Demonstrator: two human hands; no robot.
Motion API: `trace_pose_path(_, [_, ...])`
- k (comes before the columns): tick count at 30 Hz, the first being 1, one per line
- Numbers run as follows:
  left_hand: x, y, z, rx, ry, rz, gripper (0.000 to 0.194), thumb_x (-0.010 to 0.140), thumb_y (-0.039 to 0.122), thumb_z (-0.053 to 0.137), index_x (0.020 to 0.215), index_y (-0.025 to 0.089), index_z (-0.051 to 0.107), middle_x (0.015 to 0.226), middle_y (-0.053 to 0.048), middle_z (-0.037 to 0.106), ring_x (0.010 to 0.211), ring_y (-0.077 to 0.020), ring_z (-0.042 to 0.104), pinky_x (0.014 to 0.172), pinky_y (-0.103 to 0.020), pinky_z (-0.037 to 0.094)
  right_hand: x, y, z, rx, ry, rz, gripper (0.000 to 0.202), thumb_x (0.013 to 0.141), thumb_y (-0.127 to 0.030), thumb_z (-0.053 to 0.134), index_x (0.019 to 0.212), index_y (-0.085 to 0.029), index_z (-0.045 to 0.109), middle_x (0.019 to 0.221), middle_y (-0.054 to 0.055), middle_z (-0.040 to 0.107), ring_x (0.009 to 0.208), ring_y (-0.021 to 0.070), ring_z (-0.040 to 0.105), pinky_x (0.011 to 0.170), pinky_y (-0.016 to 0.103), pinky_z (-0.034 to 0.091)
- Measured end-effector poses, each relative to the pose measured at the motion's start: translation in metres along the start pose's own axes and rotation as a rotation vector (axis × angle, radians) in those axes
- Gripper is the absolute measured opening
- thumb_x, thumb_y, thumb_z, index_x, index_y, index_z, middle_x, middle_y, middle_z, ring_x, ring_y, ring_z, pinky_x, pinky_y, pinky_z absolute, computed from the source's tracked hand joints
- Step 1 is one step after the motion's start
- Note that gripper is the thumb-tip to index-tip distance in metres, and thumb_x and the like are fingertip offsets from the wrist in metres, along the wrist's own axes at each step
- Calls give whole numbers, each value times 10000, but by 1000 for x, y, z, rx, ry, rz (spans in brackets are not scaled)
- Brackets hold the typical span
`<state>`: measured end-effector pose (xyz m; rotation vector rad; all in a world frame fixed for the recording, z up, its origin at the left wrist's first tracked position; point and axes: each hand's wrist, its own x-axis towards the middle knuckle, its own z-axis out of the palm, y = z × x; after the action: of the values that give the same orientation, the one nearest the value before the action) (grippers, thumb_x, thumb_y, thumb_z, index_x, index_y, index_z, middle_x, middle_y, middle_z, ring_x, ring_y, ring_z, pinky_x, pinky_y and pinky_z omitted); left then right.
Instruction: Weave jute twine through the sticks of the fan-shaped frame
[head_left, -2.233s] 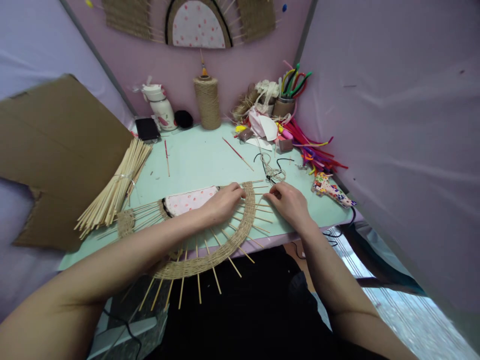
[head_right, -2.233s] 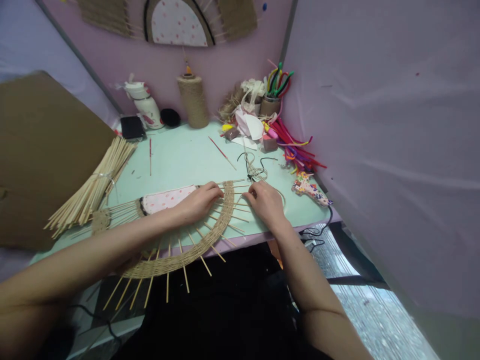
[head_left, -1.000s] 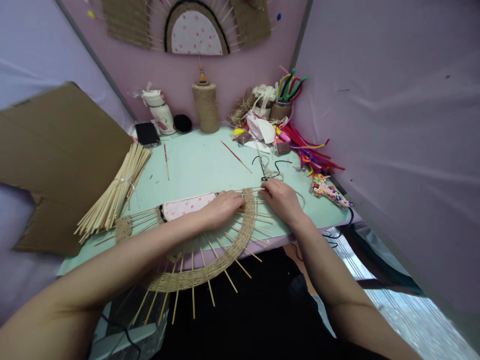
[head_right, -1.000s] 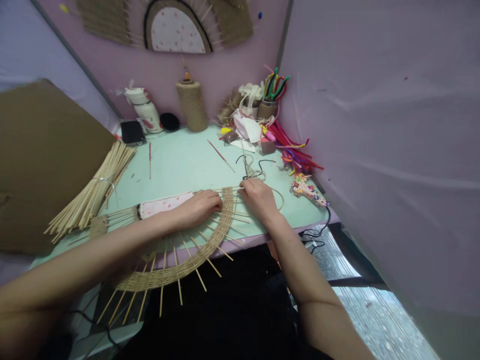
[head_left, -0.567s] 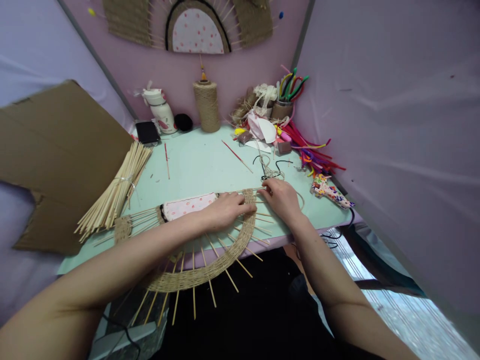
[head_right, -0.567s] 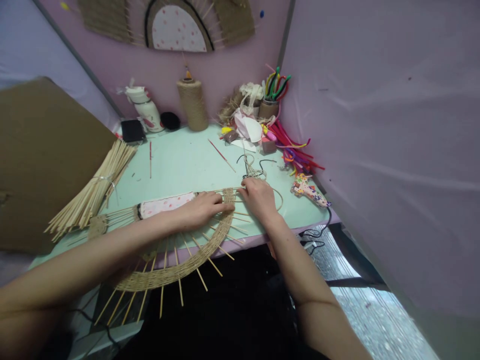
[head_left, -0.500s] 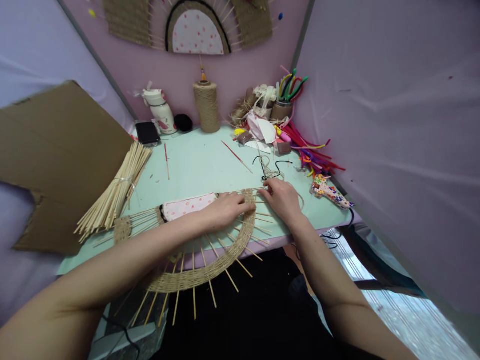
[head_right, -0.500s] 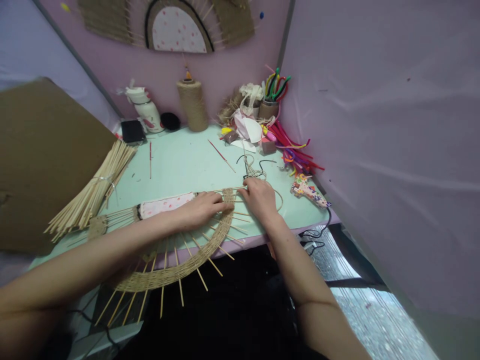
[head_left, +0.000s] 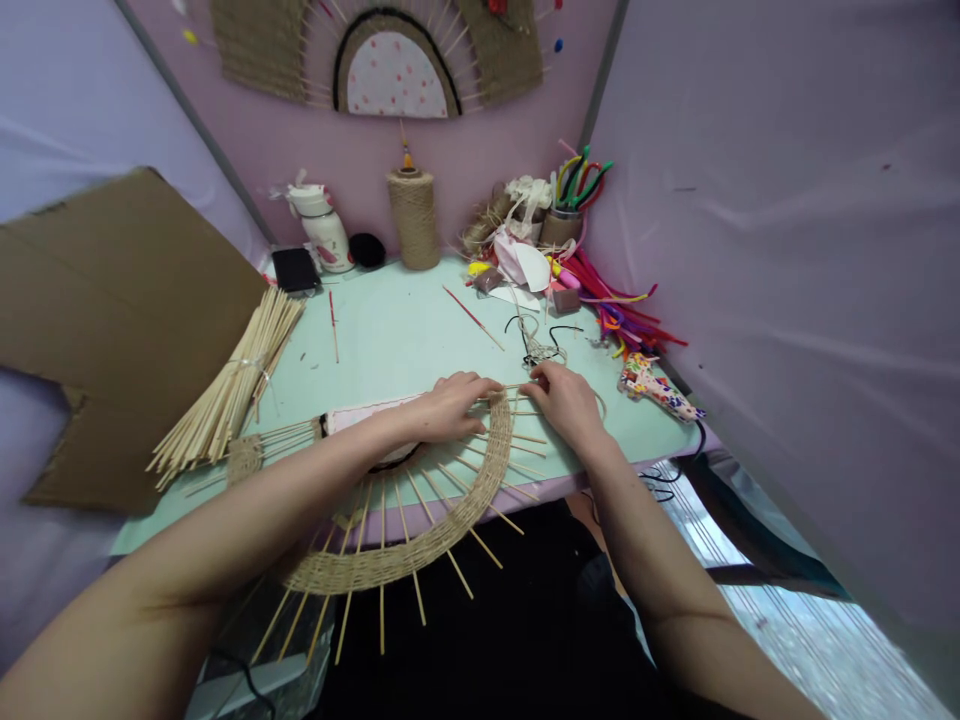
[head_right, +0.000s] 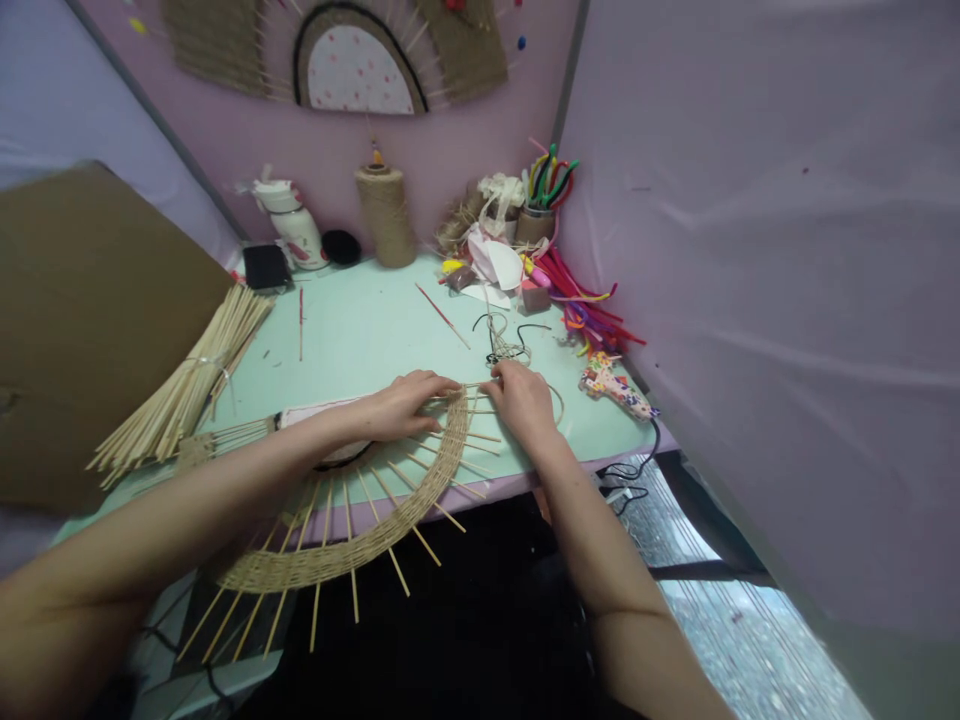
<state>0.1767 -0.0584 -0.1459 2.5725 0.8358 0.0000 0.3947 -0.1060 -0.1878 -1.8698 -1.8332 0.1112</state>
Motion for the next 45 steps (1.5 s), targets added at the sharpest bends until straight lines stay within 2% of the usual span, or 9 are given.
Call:
trace_pose_path(3, [-3, 0, 0, -29, 17, 34, 499, 813, 227, 594, 1298, 210, 480, 1243, -103, 564, 1175, -274, 485, 988, -436, 387, -1, 2, -2, 37, -3, 26, 67, 860, -240, 601, 915, -201, 601, 820, 44, 691, 760, 207, 605, 693, 298, 376])
trace_pose_path(8, [-6, 6, -2, -55, 22, 40, 424, 805, 196, 583, 1222, 209, 508, 1203, -96, 573, 1162, -267, 493, 982, -443, 378, 2, 9, -3, 77, -27, -29, 185, 848, -137, 570, 1023, -188, 596, 888, 67, 709, 816, 206, 626, 712, 289, 397])
trace_pose_path(17, [-7, 10, 4, -27, 25, 75, 297, 829, 201, 598, 1112, 209, 510, 1160, -77, 573, 1139, -256, 490, 944, -424, 357, 29, 5, -19, -50, -98, -225, 131, 834, -125, 581, 928, -191, 645, 853, 61, 724, 792, 200, 631, 745, 295, 392])
trace_pose_path(25, [-9, 12, 5, 14, 35, 91, 223, 854, 207, 590, 1066, 221, 520, 1142, -69, 573, 1131, -252, 486, 919, -394, 358, 40, -12, -4, -134, -153, -415, 131, 850, -120, 593, 961, -178, 632, 920, 70, 729, 890, 220, 644, 833, 329, 352])
trace_pose_path(33, [-1, 11, 12, 157, 86, 41, 330, 929, 364, 534, 1219, 208, 528, 1153, -103, 588, 1076, -270, 509, 919, -416, 369, 25, -7, -18, -49, -51, -429, 106, 874, -121, 569, 941, -179, 626, 949, 67, 724, 921, 221, 640, 853, 337, 354])
trace_pose_path(40, [9, 11, 15, 192, 146, -22, 304, 975, 261, 362, 1156, 206, 600, 1037, -96, 611, 1005, -263, 538, 870, -405, 381, 0, -2, -25, -27, -118, -415, 159, 884, -118, 533, 962, -199, 645, 927, 55, 723, 902, 217, 628, 856, 347, 368])
trace_pose_path(45, [19, 9, 19, 223, 207, -103, 327, 962, 235, 365, 1240, 182, 529, 1018, -106, 629, 967, -261, 550, 843, -403, 399, -9, 8, -25, -66, -135, -348, 207, 895, -116, 520, 1015, -194, 670, 967, 71, 715, 932, 218, 614, 857, 348, 372])
